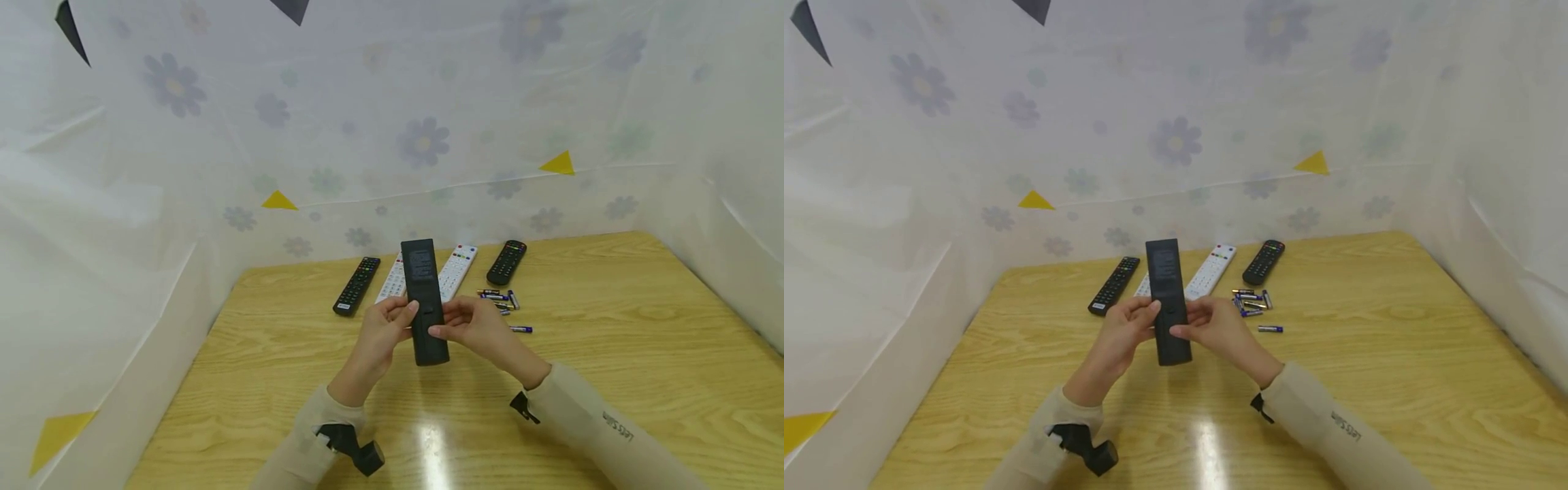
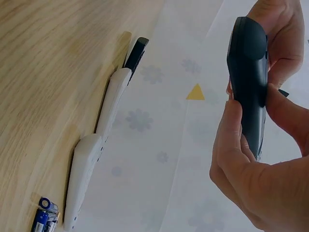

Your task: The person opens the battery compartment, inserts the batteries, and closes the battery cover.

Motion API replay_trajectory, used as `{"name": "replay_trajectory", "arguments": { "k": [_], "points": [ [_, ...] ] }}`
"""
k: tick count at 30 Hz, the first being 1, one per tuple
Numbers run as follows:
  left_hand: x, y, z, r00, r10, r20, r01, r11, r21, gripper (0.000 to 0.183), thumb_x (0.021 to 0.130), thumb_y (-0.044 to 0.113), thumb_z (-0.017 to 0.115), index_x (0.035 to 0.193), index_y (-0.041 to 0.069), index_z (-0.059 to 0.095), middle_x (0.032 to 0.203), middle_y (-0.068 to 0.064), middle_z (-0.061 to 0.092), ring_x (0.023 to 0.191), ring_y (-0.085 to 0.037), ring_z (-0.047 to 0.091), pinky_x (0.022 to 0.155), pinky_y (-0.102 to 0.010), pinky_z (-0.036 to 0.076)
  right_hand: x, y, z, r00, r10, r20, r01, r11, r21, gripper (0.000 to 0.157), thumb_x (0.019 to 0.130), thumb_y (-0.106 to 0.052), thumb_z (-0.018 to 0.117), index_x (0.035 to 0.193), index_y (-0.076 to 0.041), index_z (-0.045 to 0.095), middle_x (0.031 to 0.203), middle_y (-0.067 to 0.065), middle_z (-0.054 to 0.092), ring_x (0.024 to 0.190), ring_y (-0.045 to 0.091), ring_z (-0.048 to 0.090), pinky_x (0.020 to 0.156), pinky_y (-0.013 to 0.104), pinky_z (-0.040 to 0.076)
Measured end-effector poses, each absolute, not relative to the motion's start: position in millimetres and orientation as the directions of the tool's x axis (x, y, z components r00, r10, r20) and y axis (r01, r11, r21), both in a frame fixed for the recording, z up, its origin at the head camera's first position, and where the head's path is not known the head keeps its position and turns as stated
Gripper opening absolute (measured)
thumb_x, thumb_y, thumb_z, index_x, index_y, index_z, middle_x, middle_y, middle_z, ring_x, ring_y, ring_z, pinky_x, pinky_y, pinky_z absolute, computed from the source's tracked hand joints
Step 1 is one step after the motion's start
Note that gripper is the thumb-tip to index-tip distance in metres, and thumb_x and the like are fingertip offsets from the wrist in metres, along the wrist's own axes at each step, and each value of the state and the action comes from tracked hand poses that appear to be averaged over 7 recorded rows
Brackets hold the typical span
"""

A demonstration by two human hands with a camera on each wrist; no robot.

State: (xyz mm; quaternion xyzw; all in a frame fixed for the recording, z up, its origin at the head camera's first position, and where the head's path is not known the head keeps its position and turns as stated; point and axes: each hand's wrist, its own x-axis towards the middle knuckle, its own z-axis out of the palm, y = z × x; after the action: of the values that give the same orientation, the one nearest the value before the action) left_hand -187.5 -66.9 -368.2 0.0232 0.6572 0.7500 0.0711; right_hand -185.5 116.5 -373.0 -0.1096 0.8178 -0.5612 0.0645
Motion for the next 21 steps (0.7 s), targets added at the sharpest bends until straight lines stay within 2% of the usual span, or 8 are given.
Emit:
{"name": "replay_trajectory", "arguments": {
  "k": [6, 10, 14, 17, 21],
  "points": [
    [-188.3, -64.9, -370.0, -0.989, 0.134, -0.058, -0.075, -0.128, 0.989, 0.027, 0.097, 0.005, 0.056, 0.115, -0.016, 0.055, 0.104, -0.024, 0.067, 0.081, -0.014, 0.066, 0.074, -0.030, 0.057, -183.3, 114.4, -373.6, -0.975, -0.222, 0.030, -0.113, 0.372, -0.921, 0.042, 0.083, -0.016, 0.078, 0.114, 0.007, 0.062, 0.097, 0.014, 0.067, 0.085, 0.022, 0.065, 0.072, 0.033, 0.056],
    [-189.8, -64.5, -371.6, -0.990, 0.126, -0.060, -0.075, -0.125, 0.989, 0.024, 0.097, 0.004, 0.057, 0.111, -0.015, 0.055, 0.099, -0.021, 0.068, 0.083, -0.015, 0.066, 0.076, -0.033, 0.057, -176.3, 106.2, -375.3, -0.963, -0.191, 0.191, -0.258, 0.448, -0.856, 0.043, 0.083, -0.009, 0.076, 0.118, 0.008, 0.059, 0.102, 0.016, 0.064, 0.090, 0.025, 0.064, 0.077, 0.034, 0.057],
    [-191.1, -65.7, -373.0, -0.991, 0.119, -0.055, -0.069, -0.108, 0.992, 0.021, 0.096, 0.004, 0.057, 0.107, -0.013, 0.054, 0.097, -0.019, 0.066, 0.087, -0.018, 0.065, 0.080, -0.038, 0.057, -166.6, 94.3, -379.1, -0.891, -0.209, 0.403, -0.449, 0.535, -0.715, 0.047, 0.081, 0.001, 0.075, 0.123, 0.009, 0.053, 0.106, 0.019, 0.058, 0.092, 0.029, 0.061, 0.080, 0.038, 0.056],
    [-191.9, -67.1, -374.6, -0.992, 0.115, -0.060, -0.072, -0.099, 0.992, 0.017, 0.096, 0.004, 0.057, 0.104, -0.011, 0.052, 0.099, -0.024, 0.065, 0.090, -0.022, 0.066, 0.083, -0.040, 0.056, -161.9, 85.6, -381.0, -0.862, -0.236, 0.448, -0.497, 0.561, -0.662, 0.050, 0.081, 0.002, 0.074, 0.126, 0.007, 0.053, 0.111, 0.019, 0.057, 0.095, 0.030, 0.061, 0.080, 0.039, 0.056],
    [-193.7, -68.7, -376.7, -0.993, 0.096, -0.069, -0.078, -0.094, 0.993, 0.014, 0.096, 0.003, 0.058, 0.100, -0.006, 0.048, 0.103, -0.030, 0.063, 0.095, -0.029, 0.067, 0.084, -0.040, 0.056, -162.2, 75.2, -381.9, -0.860, -0.251, 0.445, -0.500, 0.588, -0.635, 0.047, 0.081, -0.001, 0.076, 0.123, 0.006, 0.055, 0.117, 0.021, 0.056, 0.101, 0.032, 0.061, 0.081, 0.042, 0.055]
  ]
}}
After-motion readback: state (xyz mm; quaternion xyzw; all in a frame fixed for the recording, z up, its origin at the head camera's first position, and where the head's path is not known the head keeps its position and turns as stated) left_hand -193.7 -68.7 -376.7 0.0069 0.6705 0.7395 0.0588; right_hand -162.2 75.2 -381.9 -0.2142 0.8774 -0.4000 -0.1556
